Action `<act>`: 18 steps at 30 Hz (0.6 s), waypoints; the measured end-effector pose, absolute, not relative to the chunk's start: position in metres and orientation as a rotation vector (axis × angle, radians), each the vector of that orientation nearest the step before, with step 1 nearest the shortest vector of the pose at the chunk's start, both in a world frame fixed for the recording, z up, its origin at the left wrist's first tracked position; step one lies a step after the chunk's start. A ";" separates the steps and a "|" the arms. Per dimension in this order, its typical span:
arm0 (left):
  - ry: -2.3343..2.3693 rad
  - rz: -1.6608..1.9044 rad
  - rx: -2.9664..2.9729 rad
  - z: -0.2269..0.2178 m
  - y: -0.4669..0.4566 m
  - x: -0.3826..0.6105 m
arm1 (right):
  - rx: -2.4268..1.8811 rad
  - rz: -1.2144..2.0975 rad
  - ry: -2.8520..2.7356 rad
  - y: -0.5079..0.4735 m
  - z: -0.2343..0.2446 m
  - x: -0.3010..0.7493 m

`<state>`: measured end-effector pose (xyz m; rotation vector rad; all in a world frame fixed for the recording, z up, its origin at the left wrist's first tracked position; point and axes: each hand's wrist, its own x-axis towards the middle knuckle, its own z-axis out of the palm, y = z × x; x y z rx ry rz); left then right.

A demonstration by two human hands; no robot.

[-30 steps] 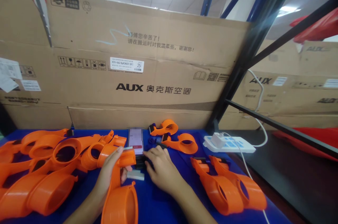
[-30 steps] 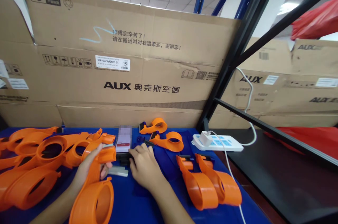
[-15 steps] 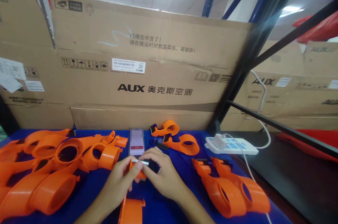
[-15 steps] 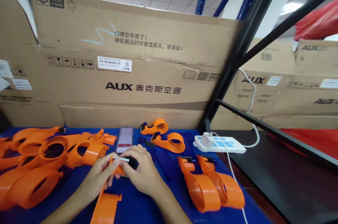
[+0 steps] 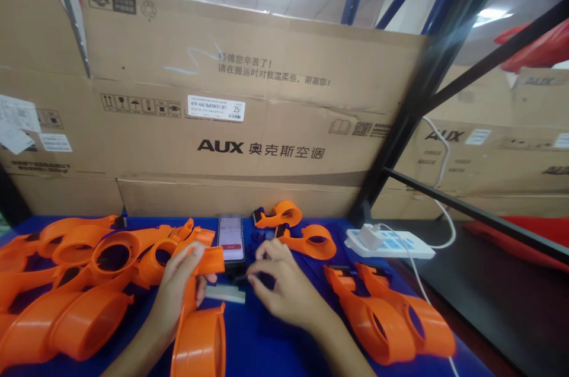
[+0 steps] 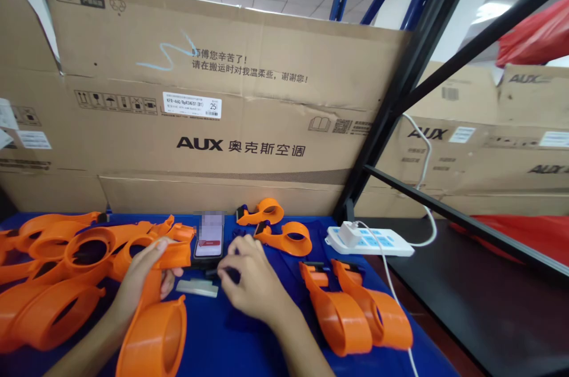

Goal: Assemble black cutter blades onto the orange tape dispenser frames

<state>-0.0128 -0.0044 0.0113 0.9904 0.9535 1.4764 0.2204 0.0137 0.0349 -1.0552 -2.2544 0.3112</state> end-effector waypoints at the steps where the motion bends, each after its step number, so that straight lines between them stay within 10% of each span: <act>1: 0.956 1.470 0.996 0.011 -0.004 -0.012 | -1.074 0.300 -2.340 0.010 0.033 0.215; 18: 1.003 1.582 1.101 -0.004 0.004 -0.011 | -0.741 0.920 -2.212 -0.015 0.049 0.205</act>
